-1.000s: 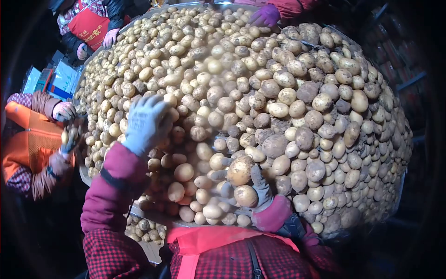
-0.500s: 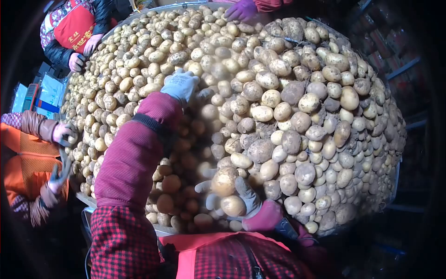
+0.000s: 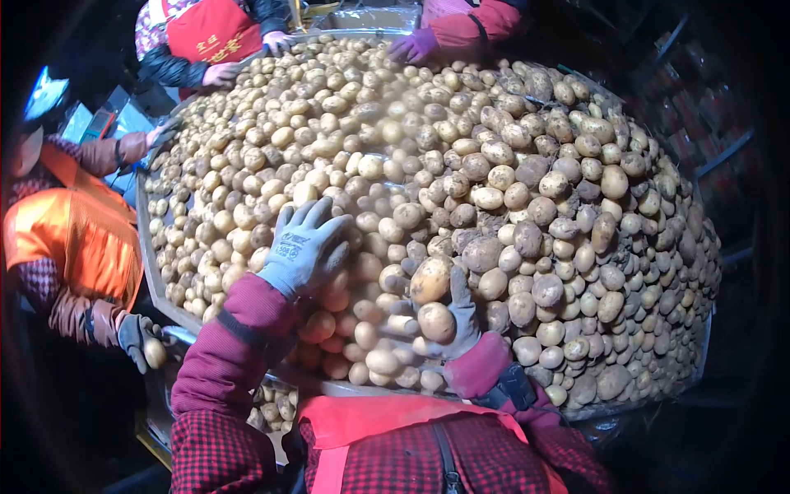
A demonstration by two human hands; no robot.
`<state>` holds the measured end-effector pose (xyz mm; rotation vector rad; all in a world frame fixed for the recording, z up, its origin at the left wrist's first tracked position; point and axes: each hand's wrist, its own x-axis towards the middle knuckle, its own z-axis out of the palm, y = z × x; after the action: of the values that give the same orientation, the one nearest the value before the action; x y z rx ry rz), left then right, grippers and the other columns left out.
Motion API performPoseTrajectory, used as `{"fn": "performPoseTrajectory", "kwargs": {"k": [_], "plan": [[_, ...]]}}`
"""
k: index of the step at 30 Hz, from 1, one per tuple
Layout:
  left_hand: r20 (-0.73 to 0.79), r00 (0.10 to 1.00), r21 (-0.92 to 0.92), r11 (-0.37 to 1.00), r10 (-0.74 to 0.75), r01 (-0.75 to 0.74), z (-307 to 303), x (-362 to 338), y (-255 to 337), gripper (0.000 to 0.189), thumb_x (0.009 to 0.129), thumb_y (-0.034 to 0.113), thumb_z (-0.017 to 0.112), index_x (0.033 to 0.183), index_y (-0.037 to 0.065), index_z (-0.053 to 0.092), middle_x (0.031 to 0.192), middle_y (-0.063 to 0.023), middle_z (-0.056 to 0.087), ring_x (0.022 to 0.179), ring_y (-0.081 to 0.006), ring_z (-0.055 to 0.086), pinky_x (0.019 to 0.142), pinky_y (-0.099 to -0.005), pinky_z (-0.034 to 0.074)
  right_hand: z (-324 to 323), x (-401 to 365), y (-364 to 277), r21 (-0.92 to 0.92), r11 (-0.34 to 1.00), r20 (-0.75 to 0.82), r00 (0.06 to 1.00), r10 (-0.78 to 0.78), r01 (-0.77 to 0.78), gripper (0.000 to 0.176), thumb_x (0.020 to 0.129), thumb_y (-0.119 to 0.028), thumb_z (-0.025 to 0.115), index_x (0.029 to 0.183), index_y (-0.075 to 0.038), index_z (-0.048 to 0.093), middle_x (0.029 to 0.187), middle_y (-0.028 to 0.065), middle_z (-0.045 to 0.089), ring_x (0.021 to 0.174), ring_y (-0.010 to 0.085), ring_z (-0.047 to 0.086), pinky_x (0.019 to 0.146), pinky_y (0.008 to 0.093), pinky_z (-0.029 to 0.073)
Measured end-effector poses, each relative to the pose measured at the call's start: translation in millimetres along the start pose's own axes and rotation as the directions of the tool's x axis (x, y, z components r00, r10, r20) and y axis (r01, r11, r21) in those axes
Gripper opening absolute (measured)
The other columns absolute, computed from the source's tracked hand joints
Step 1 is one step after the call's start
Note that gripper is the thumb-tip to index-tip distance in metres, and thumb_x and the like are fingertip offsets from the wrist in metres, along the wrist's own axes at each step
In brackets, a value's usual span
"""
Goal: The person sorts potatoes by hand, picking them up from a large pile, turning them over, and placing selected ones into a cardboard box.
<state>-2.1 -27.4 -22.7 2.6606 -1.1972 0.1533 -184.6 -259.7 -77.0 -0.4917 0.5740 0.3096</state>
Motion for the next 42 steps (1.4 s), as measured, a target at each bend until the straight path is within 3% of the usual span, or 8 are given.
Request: {"fn": "performPoseTrajectory", "kwargs": {"k": [10,16,22,28,30,36,37,42], "plan": [[-0.214,0.971,-0.120,0.989,-0.108,0.083,-9.2,-85.0,16.0,0.051,0.088,0.027,0.071,0.135,0.012,0.063,0.140,-0.0177,0.057,0.132,-0.0379,0.051,0.115,-0.0518,0.035,25.5,-26.7,6.8,-0.013,0.997,0.092,0.993,-0.080,0.082,0.075,0.089,-0.080,0.054,0.133,-0.020,0.056,0.116,0.0075,0.066,0.089,0.0266,0.066,0.067,0.0446,0.058],[-0.278,0.961,-0.097,0.995,0.008,-0.036,-29.9,-40.7,3.7,0.044,0.088,0.020,0.072,0.130,0.008,0.064,0.128,-0.0152,0.064,0.119,-0.0355,0.060,0.103,-0.0472,0.047,27.5,-26.3,6.6,0.034,0.992,0.124,0.984,-0.125,0.121,0.076,0.089,-0.081,0.053,0.134,-0.020,0.056,0.118,0.0081,0.066,0.091,0.0275,0.066,0.068,0.0457,0.058],[-0.112,0.983,-0.032,0.988,0.145,-0.149,1.6,86.9,-24.7,0.057,0.089,0.026,0.070,0.143,0.015,0.055,0.131,-0.0160,0.064,0.116,-0.0362,0.062,0.094,-0.0486,0.051,23.7,-28.3,-1.4,0.091,0.988,0.141,0.980,-0.138,0.126,0.077,0.089,-0.081,0.052,0.135,-0.020,0.055,0.120,0.0087,0.065,0.094,0.0284,0.066,0.070,0.0467,0.058],[0.329,0.942,0.135,0.991,-0.065,0.021,78.0,191.7,-39.2,0.049,0.090,0.027,0.066,0.138,0.020,0.060,0.128,-0.0139,0.067,0.117,-0.0351,0.066,0.097,-0.0477,0.052,12.9,-32.7,-13.7,0.138,0.983,0.110,0.985,-0.136,0.120,0.078,0.089,-0.081,0.052,0.137,-0.020,0.055,0.122,0.0093,0.065,0.097,0.0293,0.065,0.071,0.0478,0.058],[0.589,0.808,-0.054,0.997,-0.007,0.048,36.0,208.4,-19.9,0.034,0.089,0.024,0.066,0.121,0.016,0.072,0.113,-0.0137,0.075,0.110,-0.0334,0.070,0.093,-0.0436,0.056,9.2,-32.3,-15.8,0.155,0.980,0.090,0.986,-0.138,0.123,0.078,0.089,-0.081,0.051,0.137,-0.020,0.055,0.122,0.0095,0.065,0.098,0.0296,0.065,0.071,0.0481,0.058],[0.348,0.926,-0.247,0.938,-0.147,0.242,13.6,175.5,-23.4,0.057,0.083,0.036,0.077,0.135,0.016,0.062,0.118,-0.0145,0.072,0.111,-0.0338,0.068,0.094,-0.0443,0.054,10.3,-30.6,-17.2,0.160,0.976,0.083,0.984,-0.160,0.145,0.079,0.089,-0.082,0.050,0.138,-0.020,0.054,0.124,0.0101,0.065,0.101,0.0305,0.065,0.073,0.0492,0.058],[0.144,0.986,-0.389,0.911,-0.086,0.136,19.4,163.8,-29.8,0.046,0.085,0.028,0.073,0.126,0.007,0.065,0.114,-0.0172,0.072,0.105,-0.0314,0.070,0.090,-0.0424,0.054,10.5,-32.2,-16.2,0.156,0.976,0.088,0.982,-0.167,0.152,0.080,0.089,-0.082,0.050,0.138,-0.020,0.054,0.124,0.0102,0.065,0.101,0.0306,0.065,0.073,0.0493,0.058],[0.028,0.999,-0.868,0.494,-0.042,0.045,-9.2,64.4,35.4,0.065,0.088,0.023,0.076,0.145,0.004,0.053,0.135,-0.0168,0.063,0.121,-0.0252,0.062,0.101,-0.0392,0.050,13.3,-35.0,-18.6,0.118,0.976,0.114,0.974,-0.198,0.185,0.080,0.089,-0.082,0.050,0.139,-0.019,0.054,0.126,0.0107,0.065,0.103,0.0314,0.065,0.074,0.0502,0.058]]}}
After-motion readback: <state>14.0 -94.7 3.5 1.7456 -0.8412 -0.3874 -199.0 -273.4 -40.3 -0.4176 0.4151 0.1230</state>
